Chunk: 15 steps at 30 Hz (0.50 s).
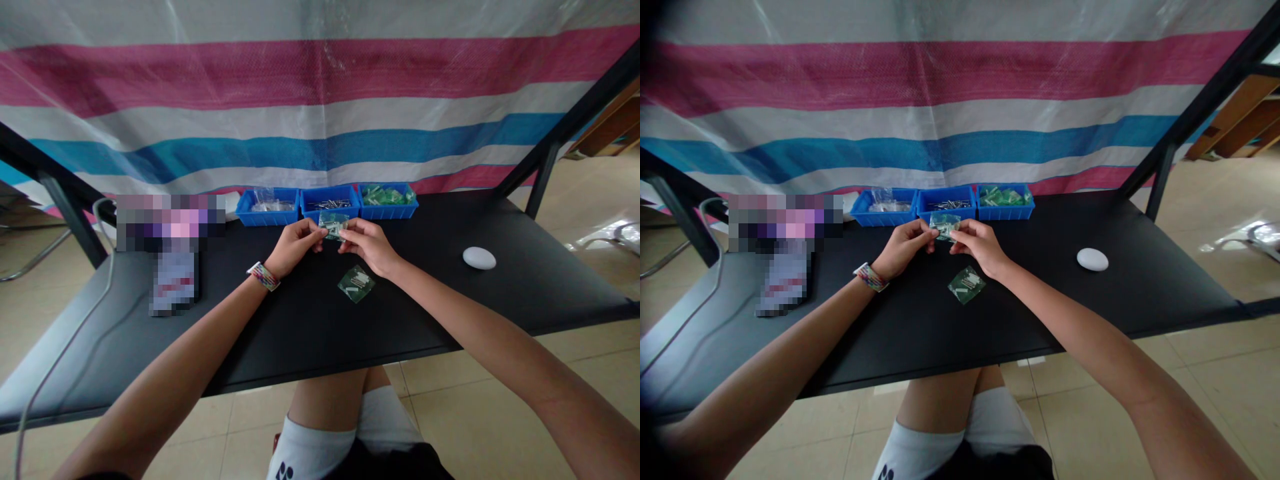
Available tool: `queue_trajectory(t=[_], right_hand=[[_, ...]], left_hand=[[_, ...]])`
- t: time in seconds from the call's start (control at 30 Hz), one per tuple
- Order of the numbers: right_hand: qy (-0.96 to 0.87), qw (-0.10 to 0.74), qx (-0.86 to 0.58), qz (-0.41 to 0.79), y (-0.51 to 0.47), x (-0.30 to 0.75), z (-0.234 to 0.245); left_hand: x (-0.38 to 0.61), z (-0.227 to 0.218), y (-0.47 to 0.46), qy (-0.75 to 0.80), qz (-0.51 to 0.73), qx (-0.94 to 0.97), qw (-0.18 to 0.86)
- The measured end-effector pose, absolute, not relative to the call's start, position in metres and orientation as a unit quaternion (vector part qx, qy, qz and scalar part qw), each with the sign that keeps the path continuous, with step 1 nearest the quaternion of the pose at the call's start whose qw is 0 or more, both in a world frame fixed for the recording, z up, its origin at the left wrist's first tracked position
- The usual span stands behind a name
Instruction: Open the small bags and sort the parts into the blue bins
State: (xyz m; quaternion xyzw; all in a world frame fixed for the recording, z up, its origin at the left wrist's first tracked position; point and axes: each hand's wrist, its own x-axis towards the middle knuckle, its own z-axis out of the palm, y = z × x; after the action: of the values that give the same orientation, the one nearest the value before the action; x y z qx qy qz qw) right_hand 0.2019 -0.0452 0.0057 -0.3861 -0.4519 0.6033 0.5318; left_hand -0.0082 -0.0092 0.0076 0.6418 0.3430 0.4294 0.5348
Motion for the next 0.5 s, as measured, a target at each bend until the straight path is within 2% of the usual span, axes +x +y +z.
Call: queue_trajectory(t=[0.5], right_hand=[[-0.441, 0.537, -0.378, 0.612, -0.0442, 0.2030, 0.0067]], left_hand=[[-0.0078, 0.0088, -0.0100, 0.333, 0.420, 0.668, 0.517]])
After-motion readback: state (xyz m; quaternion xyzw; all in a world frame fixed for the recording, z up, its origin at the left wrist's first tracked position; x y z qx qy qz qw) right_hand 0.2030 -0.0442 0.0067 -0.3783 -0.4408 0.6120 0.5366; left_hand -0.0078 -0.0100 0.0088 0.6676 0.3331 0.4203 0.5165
